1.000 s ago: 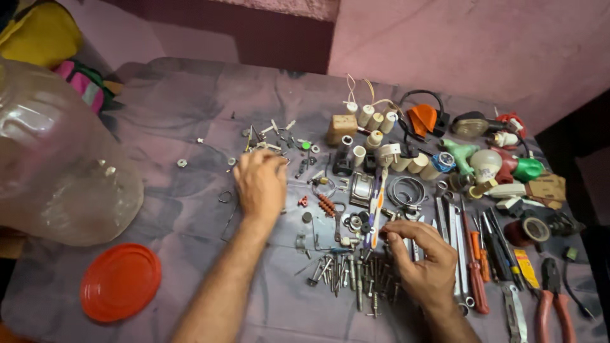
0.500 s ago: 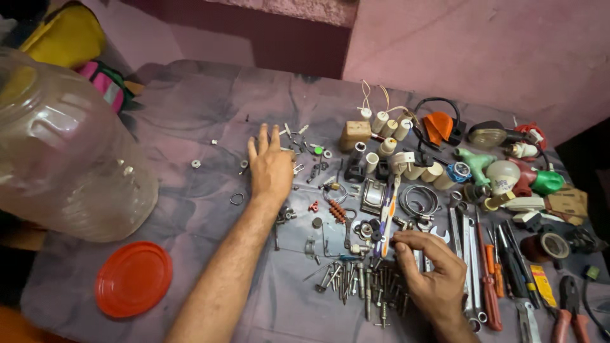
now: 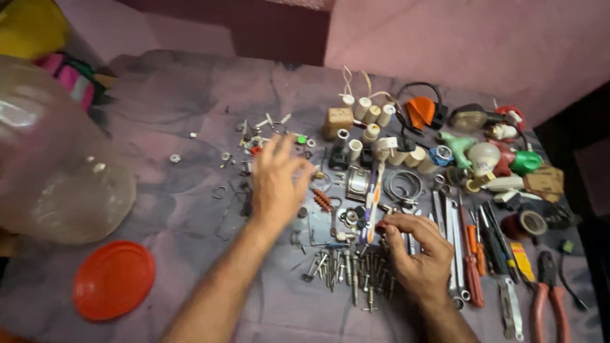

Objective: The person assembles small hardware components by picking up bolts, nuts, washers, and metal brackets from the table and fitting them together by hand.

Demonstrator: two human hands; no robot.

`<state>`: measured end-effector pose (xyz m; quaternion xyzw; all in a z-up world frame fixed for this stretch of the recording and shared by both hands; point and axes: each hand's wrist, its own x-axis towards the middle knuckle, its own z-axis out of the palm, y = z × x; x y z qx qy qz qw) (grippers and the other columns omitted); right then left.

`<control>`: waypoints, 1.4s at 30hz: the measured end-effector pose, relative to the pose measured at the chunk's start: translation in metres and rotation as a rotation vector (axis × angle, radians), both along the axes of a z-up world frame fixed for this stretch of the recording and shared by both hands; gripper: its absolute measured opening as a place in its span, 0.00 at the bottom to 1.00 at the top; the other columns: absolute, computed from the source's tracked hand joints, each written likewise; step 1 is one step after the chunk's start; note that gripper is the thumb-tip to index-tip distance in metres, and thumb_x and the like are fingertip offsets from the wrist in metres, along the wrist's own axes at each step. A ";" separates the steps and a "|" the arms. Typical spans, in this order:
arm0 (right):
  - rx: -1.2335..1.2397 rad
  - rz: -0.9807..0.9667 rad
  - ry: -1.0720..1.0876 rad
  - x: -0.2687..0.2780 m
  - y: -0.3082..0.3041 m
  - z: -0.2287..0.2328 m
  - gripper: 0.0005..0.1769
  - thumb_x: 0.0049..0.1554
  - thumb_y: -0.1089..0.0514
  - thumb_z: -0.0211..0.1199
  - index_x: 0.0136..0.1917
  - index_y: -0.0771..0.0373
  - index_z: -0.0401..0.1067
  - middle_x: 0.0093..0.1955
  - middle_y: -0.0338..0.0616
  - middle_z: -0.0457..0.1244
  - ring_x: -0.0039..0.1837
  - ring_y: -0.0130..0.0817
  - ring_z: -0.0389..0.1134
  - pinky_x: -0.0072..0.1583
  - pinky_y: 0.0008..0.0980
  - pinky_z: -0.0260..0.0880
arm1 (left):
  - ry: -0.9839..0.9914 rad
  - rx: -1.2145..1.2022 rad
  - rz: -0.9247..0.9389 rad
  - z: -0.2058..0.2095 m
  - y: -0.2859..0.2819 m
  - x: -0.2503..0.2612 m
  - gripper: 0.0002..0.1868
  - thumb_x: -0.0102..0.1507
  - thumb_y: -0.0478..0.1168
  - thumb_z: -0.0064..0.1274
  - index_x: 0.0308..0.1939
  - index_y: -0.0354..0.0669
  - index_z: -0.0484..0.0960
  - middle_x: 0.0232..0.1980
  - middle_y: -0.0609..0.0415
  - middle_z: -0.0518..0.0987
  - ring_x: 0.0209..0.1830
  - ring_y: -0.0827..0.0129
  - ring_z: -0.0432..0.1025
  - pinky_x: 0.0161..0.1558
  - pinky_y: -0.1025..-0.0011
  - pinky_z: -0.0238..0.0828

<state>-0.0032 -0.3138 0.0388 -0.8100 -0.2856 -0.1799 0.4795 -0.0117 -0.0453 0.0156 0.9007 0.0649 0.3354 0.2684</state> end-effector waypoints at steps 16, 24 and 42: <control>0.014 -0.032 0.003 0.003 -0.005 -0.002 0.05 0.56 0.66 0.68 0.48 0.64 0.79 0.48 0.43 0.72 0.52 0.34 0.71 0.59 0.33 0.67 | 0.197 -0.052 -0.220 -0.014 -0.076 -0.010 0.06 0.58 0.40 0.62 0.34 0.42 0.90 0.69 0.44 0.73 0.74 0.45 0.57 0.72 0.49 0.47; 0.016 -0.037 0.009 0.001 -0.005 -0.001 0.05 0.57 0.64 0.68 0.48 0.63 0.79 0.49 0.41 0.72 0.53 0.34 0.71 0.61 0.34 0.67 | 0.062 -0.159 -0.228 -0.008 -0.071 -0.047 0.08 0.62 0.38 0.58 0.44 0.42 0.88 0.66 0.46 0.77 0.70 0.49 0.65 0.69 0.52 0.57; -0.082 0.060 0.006 -0.008 0.004 -0.007 0.04 0.57 0.62 0.68 0.47 0.60 0.79 0.49 0.38 0.73 0.52 0.28 0.74 0.68 0.37 0.63 | 0.053 0.118 0.142 -0.012 0.012 -0.097 0.21 0.56 0.41 0.62 0.53 0.41 0.82 0.53 0.48 0.79 0.52 0.53 0.71 0.52 0.57 0.66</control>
